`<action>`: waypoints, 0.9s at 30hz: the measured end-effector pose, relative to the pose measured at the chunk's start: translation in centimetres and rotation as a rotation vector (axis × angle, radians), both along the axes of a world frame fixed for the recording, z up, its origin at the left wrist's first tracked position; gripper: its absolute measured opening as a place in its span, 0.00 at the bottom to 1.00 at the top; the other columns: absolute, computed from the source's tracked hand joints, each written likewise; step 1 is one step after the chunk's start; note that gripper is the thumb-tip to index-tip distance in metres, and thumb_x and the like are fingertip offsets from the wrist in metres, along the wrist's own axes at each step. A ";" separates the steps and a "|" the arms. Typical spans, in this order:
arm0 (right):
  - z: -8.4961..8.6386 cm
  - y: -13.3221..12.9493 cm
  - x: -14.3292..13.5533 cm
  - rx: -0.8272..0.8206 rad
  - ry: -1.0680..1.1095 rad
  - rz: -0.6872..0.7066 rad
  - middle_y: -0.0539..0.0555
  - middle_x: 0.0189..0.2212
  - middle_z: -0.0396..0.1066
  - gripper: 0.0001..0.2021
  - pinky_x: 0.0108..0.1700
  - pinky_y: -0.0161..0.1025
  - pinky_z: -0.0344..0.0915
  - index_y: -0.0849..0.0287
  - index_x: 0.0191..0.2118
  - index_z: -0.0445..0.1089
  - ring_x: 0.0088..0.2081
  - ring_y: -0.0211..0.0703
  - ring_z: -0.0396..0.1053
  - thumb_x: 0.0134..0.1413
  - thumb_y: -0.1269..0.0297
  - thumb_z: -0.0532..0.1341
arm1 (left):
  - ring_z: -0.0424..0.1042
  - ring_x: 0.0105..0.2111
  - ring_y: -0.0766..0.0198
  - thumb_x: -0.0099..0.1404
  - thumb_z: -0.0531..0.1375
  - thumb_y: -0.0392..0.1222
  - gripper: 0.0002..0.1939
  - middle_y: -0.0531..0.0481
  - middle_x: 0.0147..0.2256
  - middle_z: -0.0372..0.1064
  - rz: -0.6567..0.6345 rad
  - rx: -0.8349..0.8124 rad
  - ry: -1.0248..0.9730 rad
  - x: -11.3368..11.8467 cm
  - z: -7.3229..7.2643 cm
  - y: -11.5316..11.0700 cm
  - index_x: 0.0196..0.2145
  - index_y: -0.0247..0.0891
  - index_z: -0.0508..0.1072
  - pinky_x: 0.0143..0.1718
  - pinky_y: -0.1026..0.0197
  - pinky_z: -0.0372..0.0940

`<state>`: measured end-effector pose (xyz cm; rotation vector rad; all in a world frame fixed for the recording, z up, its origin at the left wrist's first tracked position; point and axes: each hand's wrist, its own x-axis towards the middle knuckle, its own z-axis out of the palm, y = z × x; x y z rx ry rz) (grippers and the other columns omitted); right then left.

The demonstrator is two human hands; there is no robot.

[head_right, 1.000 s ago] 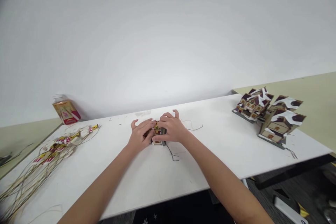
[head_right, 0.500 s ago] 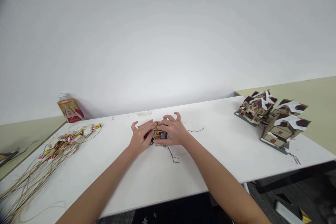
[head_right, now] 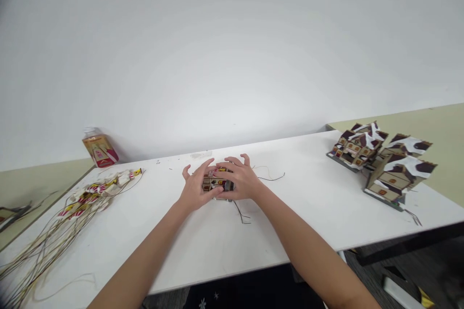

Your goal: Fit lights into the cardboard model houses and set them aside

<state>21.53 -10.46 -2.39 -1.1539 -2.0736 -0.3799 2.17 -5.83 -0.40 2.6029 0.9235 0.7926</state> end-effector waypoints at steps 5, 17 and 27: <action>-0.1 -0.1 -0.1 -0.090 -0.029 0.030 0.54 0.53 0.69 0.27 0.57 0.54 0.38 0.51 0.52 0.67 0.55 0.55 0.60 0.50 0.41 0.58 | 0.56 0.61 0.50 0.62 0.56 0.58 0.32 0.45 0.59 0.60 0.022 0.011 0.011 0.0 -0.4 -0.1 0.60 0.47 0.53 0.61 0.41 0.29; 1.0 0.1 -0.1 -0.293 -0.046 -0.002 0.52 0.48 0.70 0.28 0.59 0.60 0.34 0.48 0.48 0.70 0.53 0.59 0.60 0.45 0.36 0.60 | 0.60 0.59 0.50 0.65 0.55 0.52 0.26 0.47 0.56 0.65 -0.087 0.106 0.022 -0.7 -0.9 0.9 0.59 0.47 0.61 0.61 0.41 0.24; 1.9 -0.2 -0.8 -0.265 -0.073 0.007 0.48 0.44 0.73 0.14 0.63 0.61 0.25 0.49 0.37 0.72 0.51 0.56 0.65 0.51 0.46 0.60 | 0.59 0.59 0.48 0.63 0.57 0.57 0.30 0.45 0.56 0.65 -0.075 0.051 0.013 -0.8 -0.7 0.4 0.60 0.45 0.60 0.62 0.39 0.22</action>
